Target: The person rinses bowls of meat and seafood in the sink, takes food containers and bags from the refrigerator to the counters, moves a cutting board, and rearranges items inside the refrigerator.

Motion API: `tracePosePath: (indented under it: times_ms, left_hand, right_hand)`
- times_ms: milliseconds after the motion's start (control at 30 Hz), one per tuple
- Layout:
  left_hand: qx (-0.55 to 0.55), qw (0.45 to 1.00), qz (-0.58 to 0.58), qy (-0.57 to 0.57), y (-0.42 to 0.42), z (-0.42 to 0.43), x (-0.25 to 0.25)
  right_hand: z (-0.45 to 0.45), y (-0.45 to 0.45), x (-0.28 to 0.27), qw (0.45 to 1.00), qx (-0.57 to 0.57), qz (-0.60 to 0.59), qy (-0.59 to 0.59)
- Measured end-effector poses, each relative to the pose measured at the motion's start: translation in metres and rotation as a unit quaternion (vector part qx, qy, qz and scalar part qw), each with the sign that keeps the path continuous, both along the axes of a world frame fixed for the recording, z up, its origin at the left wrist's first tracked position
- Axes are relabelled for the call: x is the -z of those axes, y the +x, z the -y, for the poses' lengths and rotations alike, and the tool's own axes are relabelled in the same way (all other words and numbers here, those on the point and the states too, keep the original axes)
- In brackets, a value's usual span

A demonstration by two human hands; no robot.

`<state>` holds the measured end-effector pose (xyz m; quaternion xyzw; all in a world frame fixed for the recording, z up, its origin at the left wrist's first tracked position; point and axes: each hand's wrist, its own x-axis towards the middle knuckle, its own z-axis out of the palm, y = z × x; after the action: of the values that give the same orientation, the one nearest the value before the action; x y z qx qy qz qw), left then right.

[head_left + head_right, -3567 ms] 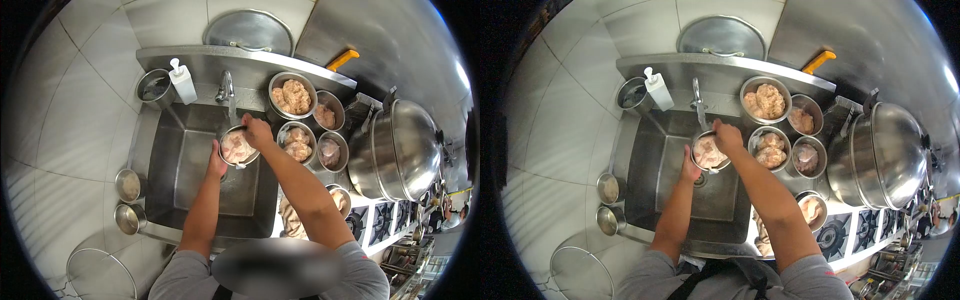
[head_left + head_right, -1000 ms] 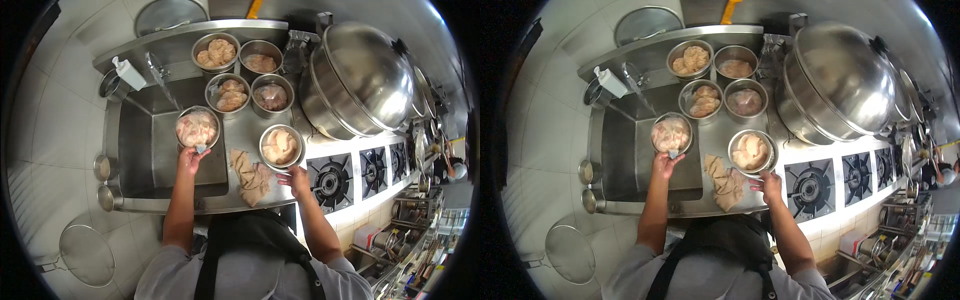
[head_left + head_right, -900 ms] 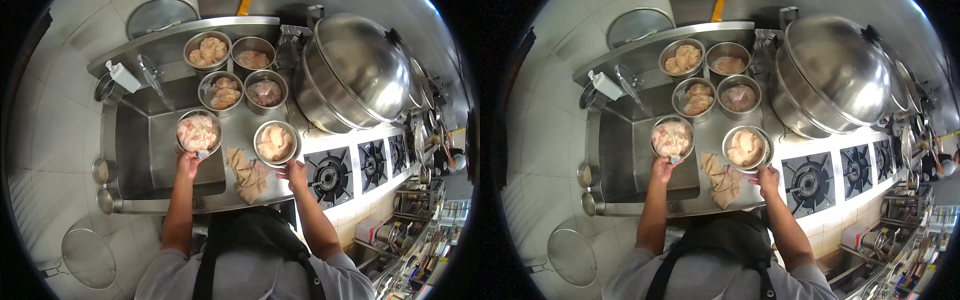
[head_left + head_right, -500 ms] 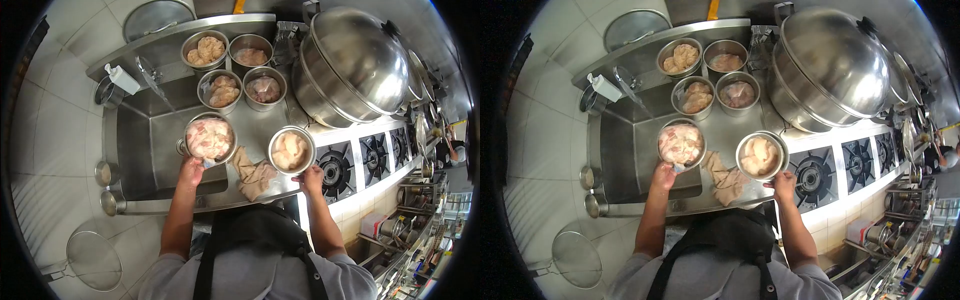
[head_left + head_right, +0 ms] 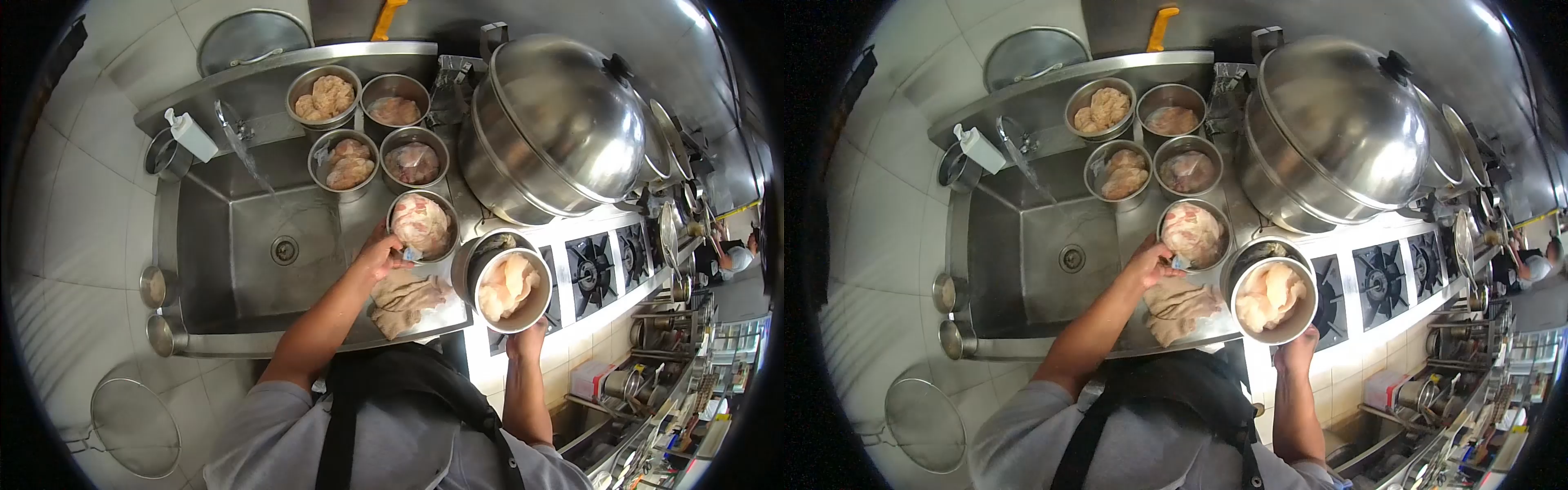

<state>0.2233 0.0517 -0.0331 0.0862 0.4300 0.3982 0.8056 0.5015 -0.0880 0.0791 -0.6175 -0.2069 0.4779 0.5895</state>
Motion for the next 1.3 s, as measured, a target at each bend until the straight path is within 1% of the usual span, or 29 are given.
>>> tracePosePath:
  times_ms: [67,167,200,300,333,367,433,467,500,533,567,633,667,700,733,767,800,867,900,967,1033,1067,1100,1133,1167,1200,1233,1267,1300]
  left_hand:
    - [0.014,0.999,-0.043,-0.001,0.011,-0.008,0.0]
    - [0.043,0.995,-0.091,0.009,0.018,-0.011,0.018]
    - [0.052,0.993,-0.105,0.016,0.017,-0.014,0.016]
    - [0.019,0.998,-0.057,-0.006,-0.003,-0.009,0.009]
    - [-0.043,0.995,-0.081,0.039,-0.019,-0.002,-0.003]
    - [-0.104,0.985,-0.104,0.086,-0.038,0.005,-0.018]
    - [-0.15,0.942,-0.177,0.241,-0.067,0.016,-0.096]
    - [-0.117,0.916,-0.23,0.308,-0.08,0.024,-0.125]
    - [-0.084,0.881,-0.283,0.37,-0.092,0.033,-0.15]
    - [-0.051,0.839,-0.334,0.426,-0.102,0.04,-0.167]
    - [-0.043,0.826,-0.41,0.385,-0.112,0.043,-0.176]
    - [-0.027,0.781,-0.551,0.293,-0.129,0.046,-0.188]
    - [-0.047,0.78,-0.558,0.28,-0.139,0.047,-0.184]
    - [-0.07,0.762,-0.583,0.273,-0.15,0.046,-0.176]
    - [-0.09,0.745,-0.607,0.261,-0.162,0.049,-0.161]
    - [-0.11,0.727,-0.632,0.246,-0.175,0.052,-0.143]
    - [-0.112,0.709,-0.638,0.278,-0.187,0.056,-0.122]
    - [-0.093,0.755,-0.596,0.257,-0.204,0.063,-0.115]
    - [-0.084,0.777,-0.572,0.248,-0.21,0.068,-0.111]
    - [-0.054,0.79,-0.551,0.264,-0.222,0.081,-0.105]
    - [-0.005,0.791,-0.534,0.299,-0.228,0.09,-0.117]
    - [-0.014,0.771,-0.545,0.328,-0.234,0.09,-0.09]
    - [-0.036,0.782,-0.538,0.313,-0.233,0.093,-0.094]
    - [-0.058,0.791,-0.531,0.298,-0.226,0.095,-0.1]
    - [-0.08,0.8,-0.524,0.283,-0.223,0.1,-0.104]
    - [-0.105,0.782,-0.552,0.271,-0.224,0.106,-0.102]
    - [-0.13,0.762,-0.579,0.26,-0.225,0.113,-0.099]
    - [-0.154,0.741,-0.604,0.249,-0.225,0.121,-0.094]
    - [-0.203,0.761,-0.586,0.19,-0.228,0.134,-0.088]
  right_hand:
    - [0.002,-0.002,-0.006,1.0,-0.002,-0.006,0.0]
    - [0.001,-0.004,-0.011,0.998,-0.053,0.007,0.013]
    - [-0.004,-0.012,-0.016,0.999,-0.049,-0.004,0.02]
    - [-0.012,-0.022,-0.014,0.992,-0.114,0.013,0.053]
    - [-0.022,-0.038,-0.033,0.99,-0.129,0.015,0.05]
    - [-0.028,-0.048,-0.043,0.986,-0.158,0.048,0.022]
    - [-0.042,-0.064,-0.031,0.975,-0.211,0.044,0.059]
    - [-0.052,-0.083,-0.041,0.97,-0.213,0.113,0.041]
    - [-0.059,-0.097,-0.029,0.952,-0.244,0.165,0.086]
    - [-0.069,-0.114,-0.036,0.953,-0.278,0.116,0.037]
    - [-0.079,-0.133,-0.042,0.948,-0.311,0.066,-0.015]
    - [-0.093,-0.175,-0.024,0.952,-0.306,0.018,-0.003]
    - [-0.098,-0.193,-0.02,0.947,-0.32,0.03,-0.009]
    - [-0.104,-0.21,-0.017,0.942,-0.334,0.043,-0.015]
    - [-0.108,-0.226,-0.013,0.94,-0.336,0.023,-0.044]
    - [-0.111,-0.236,-0.003,0.935,-0.35,0.034,-0.039]
    - [-0.112,-0.245,0.01,0.93,-0.364,0.043,-0.037]
    - [-0.112,-0.259,0.031,0.925,-0.374,0.049,-0.046]
    - [-0.111,-0.264,0.033,0.922,-0.379,0.061,-0.051]
    - [-0.115,-0.275,0.032,0.916,-0.388,0.087,-0.056]
    - [-0.119,-0.285,0.03,0.899,-0.414,0.138,-0.037]
    - [-0.123,-0.287,0.037,0.888,-0.43,0.162,-0.027]
    - [-0.125,-0.29,0.041,0.875,-0.447,0.185,-0.016]
    - [-0.126,-0.298,0.042,0.884,-0.434,0.172,-0.008]
    - [-0.13,-0.303,0.054,0.867,-0.453,0.204,0.042]
    - [-0.136,-0.306,0.075,0.847,-0.468,0.235,0.093]
    - [-0.142,-0.314,0.075,0.824,-0.479,0.266,0.144]
    - [-0.151,-0.322,0.075,0.835,-0.5,0.213,0.084]
    - [-0.158,-0.335,0.074,0.86,-0.485,0.153,0.029]
